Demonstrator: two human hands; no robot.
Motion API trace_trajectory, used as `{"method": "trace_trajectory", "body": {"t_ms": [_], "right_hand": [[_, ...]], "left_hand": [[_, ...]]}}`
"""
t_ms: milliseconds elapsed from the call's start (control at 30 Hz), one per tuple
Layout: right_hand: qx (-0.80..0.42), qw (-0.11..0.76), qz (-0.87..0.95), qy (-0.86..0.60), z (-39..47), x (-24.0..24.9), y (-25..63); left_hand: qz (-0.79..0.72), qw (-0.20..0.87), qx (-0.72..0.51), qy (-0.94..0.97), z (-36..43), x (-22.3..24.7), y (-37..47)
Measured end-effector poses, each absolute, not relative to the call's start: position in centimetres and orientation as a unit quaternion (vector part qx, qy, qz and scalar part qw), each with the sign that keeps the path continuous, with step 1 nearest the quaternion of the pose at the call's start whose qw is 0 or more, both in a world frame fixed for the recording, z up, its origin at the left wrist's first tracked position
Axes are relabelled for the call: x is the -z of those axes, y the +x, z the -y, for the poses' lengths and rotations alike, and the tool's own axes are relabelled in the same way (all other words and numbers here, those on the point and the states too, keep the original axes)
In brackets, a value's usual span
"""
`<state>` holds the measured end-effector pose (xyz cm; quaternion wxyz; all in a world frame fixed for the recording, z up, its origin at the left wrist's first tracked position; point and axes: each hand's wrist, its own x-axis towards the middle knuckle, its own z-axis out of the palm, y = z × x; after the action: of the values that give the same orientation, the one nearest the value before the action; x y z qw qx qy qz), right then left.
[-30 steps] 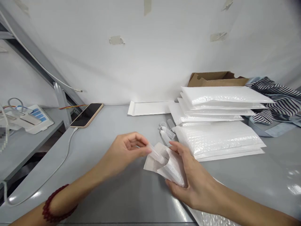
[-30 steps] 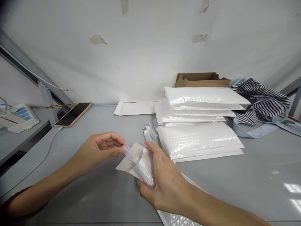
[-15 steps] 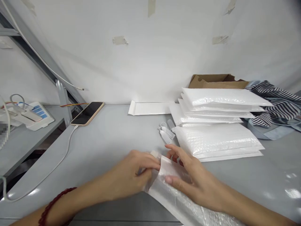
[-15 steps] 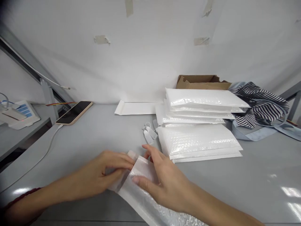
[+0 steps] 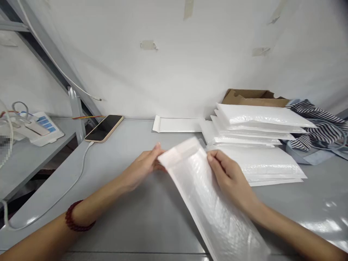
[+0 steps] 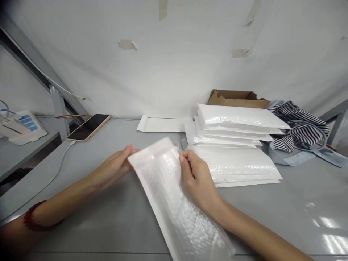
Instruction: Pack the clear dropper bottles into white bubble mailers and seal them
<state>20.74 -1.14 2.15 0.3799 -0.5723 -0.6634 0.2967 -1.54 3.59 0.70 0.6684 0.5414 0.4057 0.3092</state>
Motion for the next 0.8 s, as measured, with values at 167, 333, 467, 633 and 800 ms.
{"method": "trace_trajectory", "body": {"t_ms": [167,333,467,633,800], "right_hand": [[-0.252,0.432,0.641,-0.582,-0.5,-3.0,18.8],[-0.255,0.448,0.632,-0.579,-1.1,-2.7,17.3],[-0.3,0.45,0.621,-0.567,-1.0,-2.6,16.3],[-0.429,0.434,0.586,-0.534,-1.0,-2.6,15.9],[-0.589,0.375,0.541,-0.469,-1.3,-2.5,16.5]], "left_hand": [[-0.361,0.67,-0.414,0.5,-3.6,-2.1,-3.6],[-0.386,0.634,-0.455,0.492,-3.7,-2.6,-4.9],[-0.367,0.641,-0.417,0.529,-3.1,-1.6,-3.9],[-0.429,0.578,-0.382,0.579,-2.1,-0.6,-2.7],[-0.456,0.548,-0.379,0.59,-1.7,-0.7,-2.5]]}}
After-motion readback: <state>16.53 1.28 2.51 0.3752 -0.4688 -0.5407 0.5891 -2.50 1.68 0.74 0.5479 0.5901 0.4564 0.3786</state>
